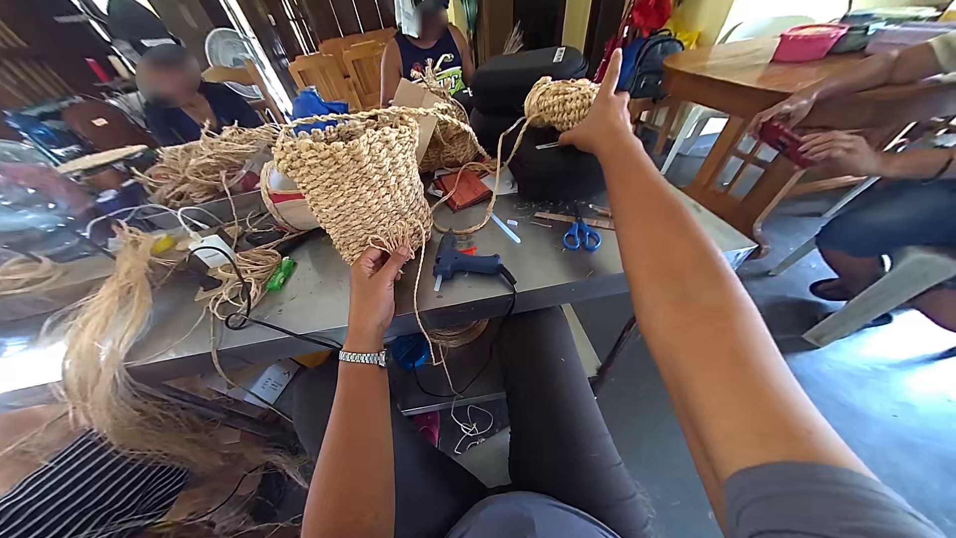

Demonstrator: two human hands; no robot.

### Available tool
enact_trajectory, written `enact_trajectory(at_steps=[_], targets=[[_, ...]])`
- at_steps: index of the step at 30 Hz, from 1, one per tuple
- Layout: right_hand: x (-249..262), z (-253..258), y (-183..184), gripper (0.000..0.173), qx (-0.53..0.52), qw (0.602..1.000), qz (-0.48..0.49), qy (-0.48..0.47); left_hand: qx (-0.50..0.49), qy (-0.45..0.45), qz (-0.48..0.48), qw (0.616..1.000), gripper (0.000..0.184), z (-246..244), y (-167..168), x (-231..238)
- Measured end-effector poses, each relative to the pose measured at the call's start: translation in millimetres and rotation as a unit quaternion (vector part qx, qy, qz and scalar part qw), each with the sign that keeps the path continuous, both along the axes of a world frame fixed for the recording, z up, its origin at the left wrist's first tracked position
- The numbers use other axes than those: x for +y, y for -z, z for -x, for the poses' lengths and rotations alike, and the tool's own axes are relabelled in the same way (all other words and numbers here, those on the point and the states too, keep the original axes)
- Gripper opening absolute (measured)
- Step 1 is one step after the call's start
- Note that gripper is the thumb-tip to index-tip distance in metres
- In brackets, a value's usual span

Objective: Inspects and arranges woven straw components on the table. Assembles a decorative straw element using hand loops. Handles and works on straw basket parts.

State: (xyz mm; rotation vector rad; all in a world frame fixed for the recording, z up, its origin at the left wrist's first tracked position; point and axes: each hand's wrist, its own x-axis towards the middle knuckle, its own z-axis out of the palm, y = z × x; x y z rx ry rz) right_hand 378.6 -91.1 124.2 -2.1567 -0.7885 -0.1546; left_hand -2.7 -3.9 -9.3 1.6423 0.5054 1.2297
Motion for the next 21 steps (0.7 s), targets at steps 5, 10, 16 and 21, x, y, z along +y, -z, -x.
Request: enact_trajectory(at_steps=[5, 10, 16, 21], targets=[[-19, 8, -20, 0.144, -0.021, 0.998, 0.054, 0.002, -0.013, 0.009, 0.004, 1.0, 0.007, 0, 0, -2], [-41, 5, -30, 0.131, -0.082, 0.987, 0.138, 0.005, -0.011, 0.011, 0.002, 1.0, 0.006, 0, 1, -2], [-47, -2, -24, 0.104, -0.111, 0.979, 0.172, 0.005, -0.011, 0.009, 0.005, 1.0, 0.005, -1, -1, -1], [-65, -10, -28, 0.088, -0.162, 0.974, 0.156, -0.003, 0.0, 0.008, 0.0, 1.0, 0.006, 1, 0, -1]])
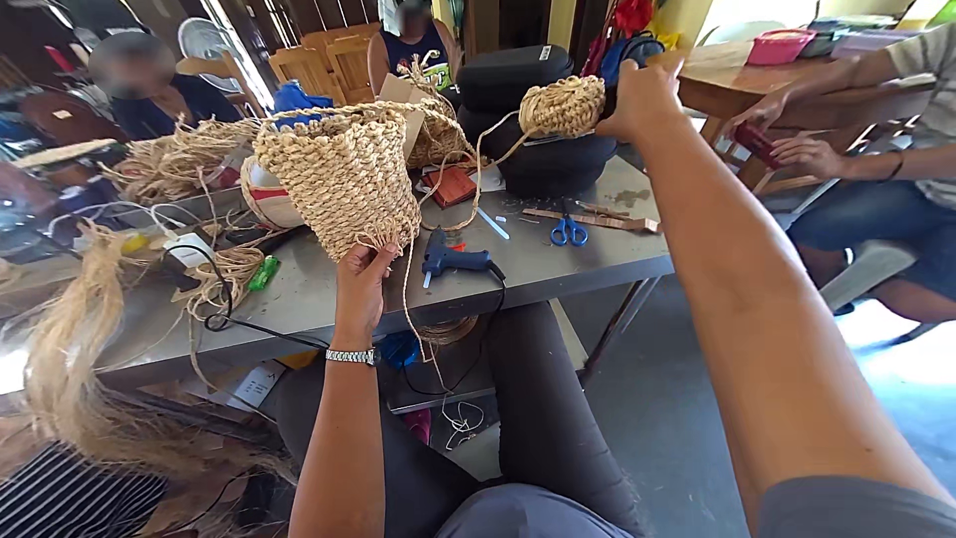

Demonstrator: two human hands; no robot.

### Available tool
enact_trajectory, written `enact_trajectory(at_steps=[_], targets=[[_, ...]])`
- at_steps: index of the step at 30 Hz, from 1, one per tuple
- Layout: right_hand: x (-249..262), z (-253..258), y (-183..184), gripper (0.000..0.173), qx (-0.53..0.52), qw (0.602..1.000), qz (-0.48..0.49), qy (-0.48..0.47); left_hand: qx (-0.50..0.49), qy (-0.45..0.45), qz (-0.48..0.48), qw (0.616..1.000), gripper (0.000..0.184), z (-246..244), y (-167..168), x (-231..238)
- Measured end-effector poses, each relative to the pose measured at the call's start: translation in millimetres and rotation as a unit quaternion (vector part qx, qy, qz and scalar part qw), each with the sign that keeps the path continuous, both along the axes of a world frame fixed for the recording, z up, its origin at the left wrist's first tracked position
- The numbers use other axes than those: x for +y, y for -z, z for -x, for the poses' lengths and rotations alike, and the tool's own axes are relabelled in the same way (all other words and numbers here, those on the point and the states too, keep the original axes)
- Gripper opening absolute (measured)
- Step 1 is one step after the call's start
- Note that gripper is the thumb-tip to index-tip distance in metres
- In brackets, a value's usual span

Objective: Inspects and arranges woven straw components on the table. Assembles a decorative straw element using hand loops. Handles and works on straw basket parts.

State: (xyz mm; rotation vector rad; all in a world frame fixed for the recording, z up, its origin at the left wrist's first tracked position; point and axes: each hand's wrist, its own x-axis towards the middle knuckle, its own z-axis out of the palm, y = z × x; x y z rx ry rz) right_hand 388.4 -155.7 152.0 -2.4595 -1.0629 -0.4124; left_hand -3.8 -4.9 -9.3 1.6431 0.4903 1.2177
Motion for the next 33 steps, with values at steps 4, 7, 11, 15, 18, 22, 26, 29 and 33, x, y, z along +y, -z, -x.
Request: enact_trajectory(at_steps=[4, 7, 11, 15, 18, 22, 26, 29, 33], targets=[[-32, -15, 15, 0.075, -0.008, 0.996, -0.076, -0.036, -0.005, 0.004, -0.011, 1.0, 0.011, 3, 3, -4], [-65, -1, 32, 0.066, 0.045, 0.989, -0.14, -0.033, -0.005, 0.004, -0.015, 1.0, 0.009, 4, 6, -4], [-107, 27, 68, 0.06, 0.109, 0.969, -0.221, -0.012, 0.008, -0.018, -0.013, 1.0, 0.011, 2, 5, -4], [-128, 36, 101, 0.065, 0.14, 0.959, -0.247, 0.012, 0.007, -0.016, -0.009, 1.0, 0.009, 1, 4, -5], [-131, 34, 116, 0.066, 0.15, 0.961, -0.233, 0.018, -0.004, -0.016, -0.004, 1.0, 0.009, -1, 2, -4], [-125, 33, 127, 0.067, 0.149, 0.97, -0.191, 0.013, 0.001, -0.02, -0.002, 1.0, 0.012, -2, 2, -1], [-112, 53, 128, 0.077, 0.133, 0.98, -0.149, -0.006, 0.003, -0.024, -0.003, 1.0, 0.009, 0, 2, -4], [-110, 60, 133, 0.076, 0.112, 0.985, -0.128, -0.024, -0.019, -0.007, 0.004, 1.0, 0.005, -4, -3, 0], [-108, 76, 122, 0.084, 0.073, 0.988, -0.111, -0.075, -0.016, 0.011, -0.014, 1.0, 0.003, -2, -2, -2]])
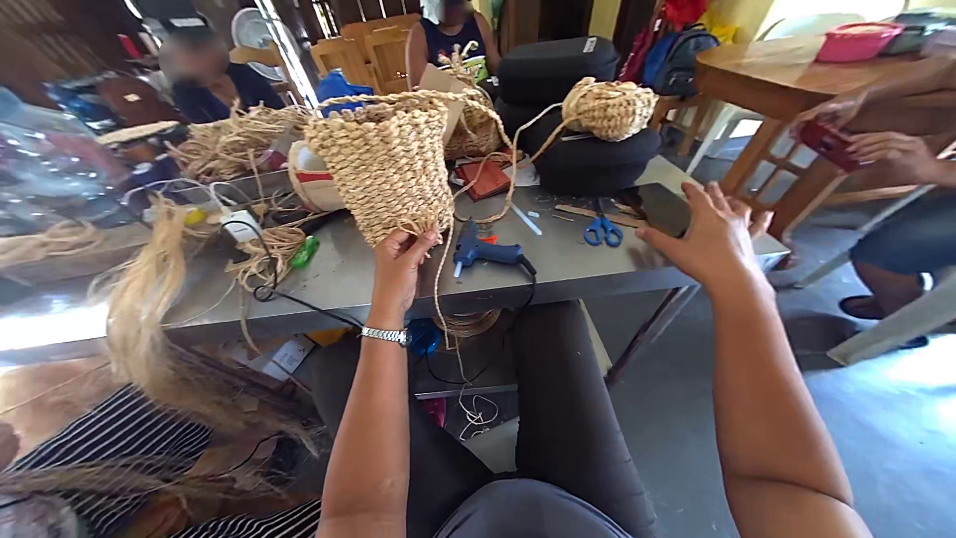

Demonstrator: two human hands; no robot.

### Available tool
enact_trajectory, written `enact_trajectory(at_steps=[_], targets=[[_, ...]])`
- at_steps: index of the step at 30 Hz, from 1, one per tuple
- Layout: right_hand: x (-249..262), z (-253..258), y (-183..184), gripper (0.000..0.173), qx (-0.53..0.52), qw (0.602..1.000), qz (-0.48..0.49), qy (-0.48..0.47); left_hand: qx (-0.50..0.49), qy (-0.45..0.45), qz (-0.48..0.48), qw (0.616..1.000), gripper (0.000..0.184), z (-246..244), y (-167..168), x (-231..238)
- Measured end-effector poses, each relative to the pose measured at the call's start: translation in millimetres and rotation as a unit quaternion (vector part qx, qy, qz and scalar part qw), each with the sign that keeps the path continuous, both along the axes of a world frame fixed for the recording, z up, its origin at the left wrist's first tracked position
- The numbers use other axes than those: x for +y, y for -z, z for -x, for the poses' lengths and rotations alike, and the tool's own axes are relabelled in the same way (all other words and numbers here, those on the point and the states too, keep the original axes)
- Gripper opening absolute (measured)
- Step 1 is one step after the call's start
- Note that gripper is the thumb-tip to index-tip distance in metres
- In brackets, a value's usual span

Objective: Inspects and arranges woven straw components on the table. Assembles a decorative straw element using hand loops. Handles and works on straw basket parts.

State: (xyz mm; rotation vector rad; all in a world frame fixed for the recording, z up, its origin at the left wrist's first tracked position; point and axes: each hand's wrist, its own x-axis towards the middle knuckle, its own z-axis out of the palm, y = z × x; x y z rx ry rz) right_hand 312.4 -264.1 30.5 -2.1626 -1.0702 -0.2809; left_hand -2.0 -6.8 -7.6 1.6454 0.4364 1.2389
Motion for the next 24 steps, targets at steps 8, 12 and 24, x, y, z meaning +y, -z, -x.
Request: enact_trajectory(at_steps=[8, 12, 24], targets=[[70, 149, -9, 0.036, -0.001, 0.91, -0.242, -0.337, -0.008, -0.034, -0.104, 0.994, 0.016, 21, -19, -39], [91, 207, 9, 0.034, 0.093, 0.843, -0.288, -0.444, 0.01, -0.032, -0.144, 0.989, 0.018, 54, -31, -85], [102, 240, 89, 0.015, 0.397, 0.739, -0.147, -0.524, -0.023, -0.029, 0.08, 0.996, 0.021, 106, 68, -120]])
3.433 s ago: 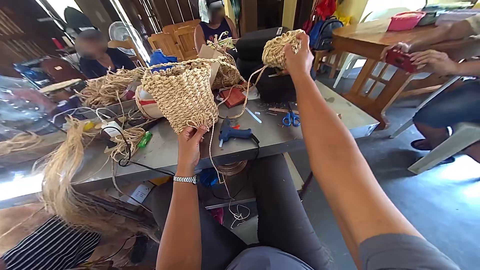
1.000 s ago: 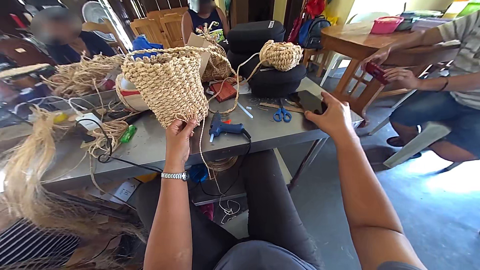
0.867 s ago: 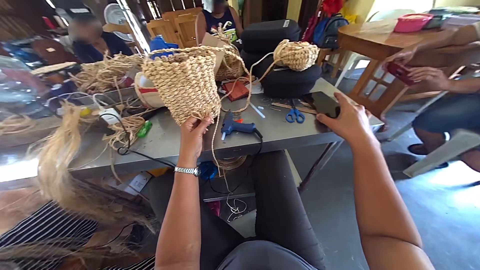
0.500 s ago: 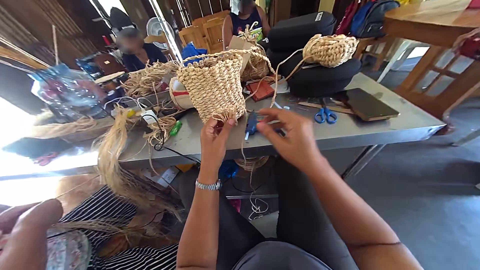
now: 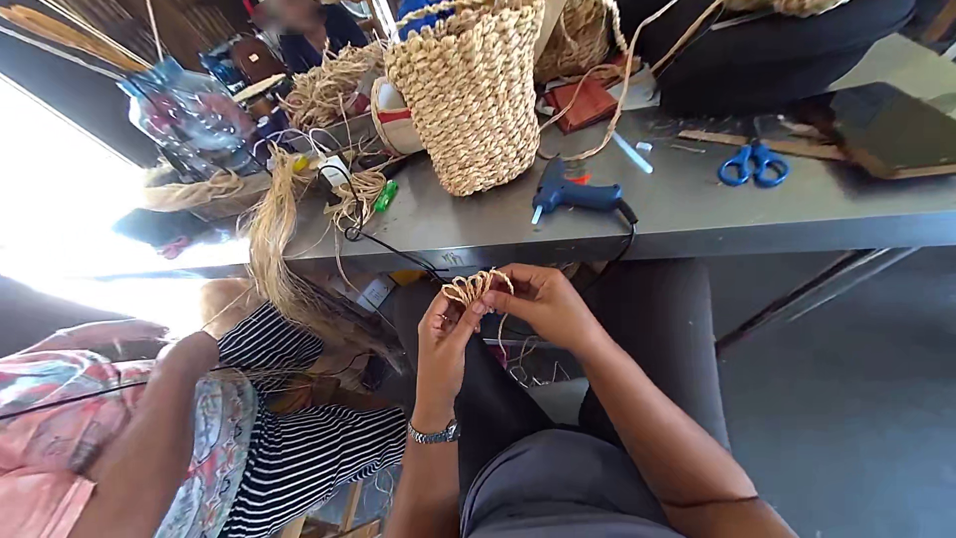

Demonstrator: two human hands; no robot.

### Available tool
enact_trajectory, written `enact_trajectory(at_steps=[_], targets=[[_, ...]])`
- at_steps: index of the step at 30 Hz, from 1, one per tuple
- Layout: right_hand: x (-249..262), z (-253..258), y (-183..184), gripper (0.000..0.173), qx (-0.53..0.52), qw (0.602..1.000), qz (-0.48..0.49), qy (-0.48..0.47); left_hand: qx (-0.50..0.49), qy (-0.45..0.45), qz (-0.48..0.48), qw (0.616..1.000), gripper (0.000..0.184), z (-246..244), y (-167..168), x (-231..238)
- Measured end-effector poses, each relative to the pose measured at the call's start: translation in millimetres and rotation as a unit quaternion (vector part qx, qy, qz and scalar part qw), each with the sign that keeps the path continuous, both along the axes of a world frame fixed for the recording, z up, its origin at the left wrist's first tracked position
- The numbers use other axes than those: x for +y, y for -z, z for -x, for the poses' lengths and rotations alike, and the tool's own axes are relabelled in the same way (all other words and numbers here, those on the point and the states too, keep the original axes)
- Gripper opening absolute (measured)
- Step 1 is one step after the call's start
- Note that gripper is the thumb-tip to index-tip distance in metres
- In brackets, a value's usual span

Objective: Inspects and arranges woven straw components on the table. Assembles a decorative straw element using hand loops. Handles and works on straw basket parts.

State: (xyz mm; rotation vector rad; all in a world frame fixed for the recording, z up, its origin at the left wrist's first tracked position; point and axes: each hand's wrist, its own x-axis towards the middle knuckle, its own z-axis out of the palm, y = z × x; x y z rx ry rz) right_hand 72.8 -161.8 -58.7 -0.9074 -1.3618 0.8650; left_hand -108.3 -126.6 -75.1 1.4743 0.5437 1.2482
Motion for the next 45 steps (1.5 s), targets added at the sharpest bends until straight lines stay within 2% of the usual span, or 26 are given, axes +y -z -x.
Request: enact_trajectory(at_steps=[10, 16, 25, 32, 40, 45], targets=[[-13, -11, -6, 0.023, 0.078, 0.997, -0.011, -0.023, 0.043, -0.028, -0.043, 0.998, 0.011, -1, -14, -9], [-18, -14, -9, 0.02, 0.068, 0.997, -0.034, -0.019, 0.052, 0.013, -0.019, 0.998, 0.025, 0, -22, -9], [-18, -18, -5, 0.019, 0.061, 0.998, -0.012, -0.017, 0.05, 0.034, 0.018, 0.998, 0.024, -6, -18, -5], [-17, -19, 1, 0.02, 0.043, 0.998, -0.004, -0.052, 0.072, -0.008, 0.002, 0.997, 0.013, -7, -14, 0], [-6, -15, 4, 0.014, 0.046, 0.999, -0.023, -0.016, 0.097, -0.059, -0.026, 0.993, 0.008, -15, -11, -2], [-6, -21, 4, 0.026, 0.034, 0.998, -0.009, -0.047, 0.129, -0.063, -0.059, 0.988, 0.009, -14, -10, -1]])
